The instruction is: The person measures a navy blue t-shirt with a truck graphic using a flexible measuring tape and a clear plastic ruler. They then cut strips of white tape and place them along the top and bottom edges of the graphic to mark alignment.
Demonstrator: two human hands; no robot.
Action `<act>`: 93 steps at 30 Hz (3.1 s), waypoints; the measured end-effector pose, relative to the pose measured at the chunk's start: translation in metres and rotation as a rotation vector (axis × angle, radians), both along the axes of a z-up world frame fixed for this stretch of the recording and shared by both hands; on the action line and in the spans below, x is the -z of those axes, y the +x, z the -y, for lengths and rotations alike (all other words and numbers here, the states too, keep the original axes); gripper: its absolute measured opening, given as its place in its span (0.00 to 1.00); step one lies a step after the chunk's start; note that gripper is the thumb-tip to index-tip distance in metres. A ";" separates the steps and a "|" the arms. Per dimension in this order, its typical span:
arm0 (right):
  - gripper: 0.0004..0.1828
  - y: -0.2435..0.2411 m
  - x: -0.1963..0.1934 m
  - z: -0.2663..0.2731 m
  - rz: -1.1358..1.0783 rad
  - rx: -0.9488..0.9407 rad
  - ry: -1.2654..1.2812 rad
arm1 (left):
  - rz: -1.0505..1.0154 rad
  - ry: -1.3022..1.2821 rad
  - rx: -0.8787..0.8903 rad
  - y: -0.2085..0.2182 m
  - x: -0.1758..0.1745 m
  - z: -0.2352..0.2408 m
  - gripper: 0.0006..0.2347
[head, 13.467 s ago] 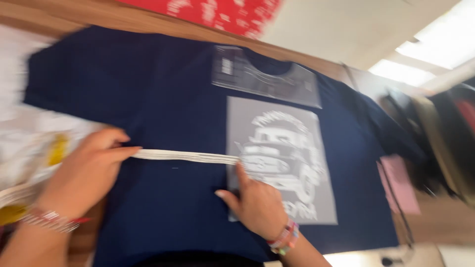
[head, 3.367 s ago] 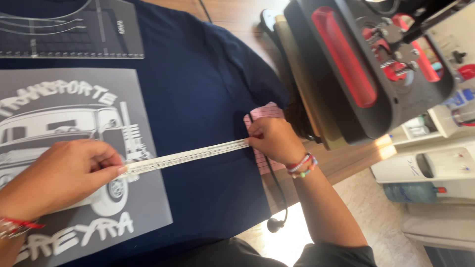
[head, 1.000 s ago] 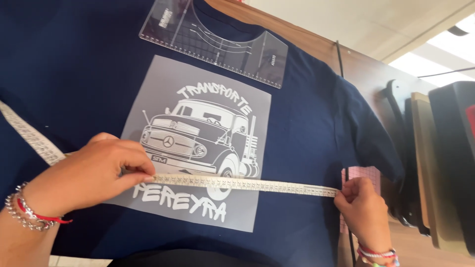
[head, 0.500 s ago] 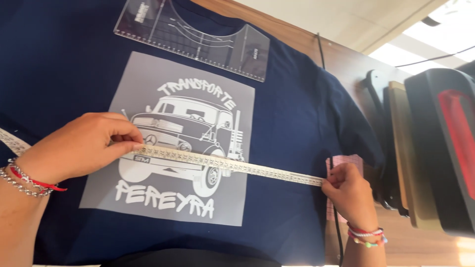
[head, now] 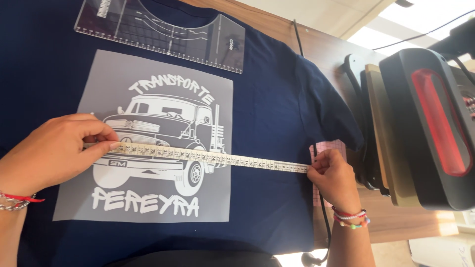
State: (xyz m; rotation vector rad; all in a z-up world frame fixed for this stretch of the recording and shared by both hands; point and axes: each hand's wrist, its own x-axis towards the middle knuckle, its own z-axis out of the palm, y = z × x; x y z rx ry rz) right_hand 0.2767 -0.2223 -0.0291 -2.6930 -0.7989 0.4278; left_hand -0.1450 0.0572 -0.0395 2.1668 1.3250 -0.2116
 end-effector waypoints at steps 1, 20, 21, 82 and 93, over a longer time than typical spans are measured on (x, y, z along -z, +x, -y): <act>0.13 0.000 0.000 0.000 0.001 0.007 0.001 | 0.001 0.001 0.007 0.001 0.001 0.000 0.09; 0.13 0.004 0.011 0.007 0.109 -0.070 0.019 | 0.013 0.139 -0.069 -0.005 0.044 -0.003 0.06; 0.13 0.004 0.011 0.007 0.104 -0.063 0.016 | -0.001 0.133 -0.070 -0.004 0.043 -0.003 0.06; 0.10 0.004 0.013 0.009 0.140 -0.087 0.030 | 0.393 0.238 -0.075 -0.016 0.072 -0.004 0.06; 0.10 0.001 0.010 0.008 0.097 -0.039 0.049 | 0.225 0.112 -0.148 -0.009 0.053 -0.002 0.07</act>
